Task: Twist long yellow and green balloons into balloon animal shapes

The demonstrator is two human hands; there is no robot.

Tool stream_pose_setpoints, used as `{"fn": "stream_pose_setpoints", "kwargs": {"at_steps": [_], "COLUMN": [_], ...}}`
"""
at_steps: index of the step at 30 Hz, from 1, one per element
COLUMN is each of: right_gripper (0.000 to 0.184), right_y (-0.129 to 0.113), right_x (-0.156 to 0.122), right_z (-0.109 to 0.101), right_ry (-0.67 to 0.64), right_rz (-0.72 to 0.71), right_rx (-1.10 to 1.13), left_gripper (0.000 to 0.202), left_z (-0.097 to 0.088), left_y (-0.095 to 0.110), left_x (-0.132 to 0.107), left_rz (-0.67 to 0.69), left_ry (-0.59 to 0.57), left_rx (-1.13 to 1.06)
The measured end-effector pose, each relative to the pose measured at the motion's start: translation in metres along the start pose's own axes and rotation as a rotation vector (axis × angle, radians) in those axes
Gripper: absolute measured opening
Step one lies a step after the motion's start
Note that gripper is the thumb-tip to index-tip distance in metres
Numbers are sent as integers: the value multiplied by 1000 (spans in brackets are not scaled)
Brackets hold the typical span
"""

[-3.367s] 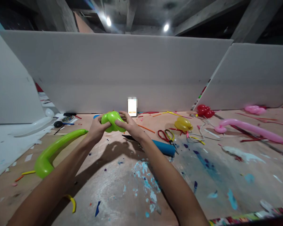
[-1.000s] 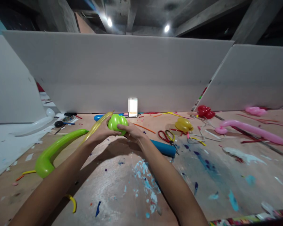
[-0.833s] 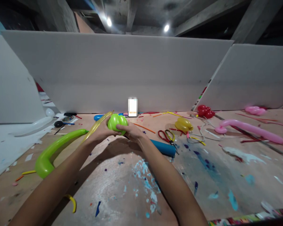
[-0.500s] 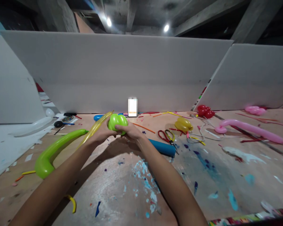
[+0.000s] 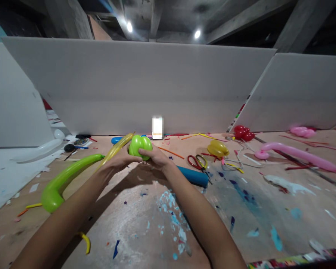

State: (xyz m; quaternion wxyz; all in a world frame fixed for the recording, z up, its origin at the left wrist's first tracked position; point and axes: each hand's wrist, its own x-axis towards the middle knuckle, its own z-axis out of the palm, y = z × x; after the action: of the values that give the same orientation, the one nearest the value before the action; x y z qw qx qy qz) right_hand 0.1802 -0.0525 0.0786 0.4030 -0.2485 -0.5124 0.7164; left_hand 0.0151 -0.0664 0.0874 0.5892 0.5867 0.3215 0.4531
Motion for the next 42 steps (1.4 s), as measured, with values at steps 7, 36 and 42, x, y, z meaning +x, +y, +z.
{"fn": "stream_pose_setpoints", "kwargs": {"at_steps": [7, 36, 42], "right_gripper": [48, 41, 40], "right_y": [1, 13, 20], "right_x": [0, 9, 11], "right_z": [-3, -10, -11], "right_ry": [-19, 40, 89], "right_rz": [8, -78, -90], "right_rx": [-3, -109, -147], "left_gripper": [52, 56, 62], "left_z": [-11, -13, -14], "left_y": [-6, -18, -24], "left_x": [2, 10, 9], "left_rz": [-124, -49, -58], "left_ry": [-117, 26, 36], "left_rx": [-229, -78, -66]}}
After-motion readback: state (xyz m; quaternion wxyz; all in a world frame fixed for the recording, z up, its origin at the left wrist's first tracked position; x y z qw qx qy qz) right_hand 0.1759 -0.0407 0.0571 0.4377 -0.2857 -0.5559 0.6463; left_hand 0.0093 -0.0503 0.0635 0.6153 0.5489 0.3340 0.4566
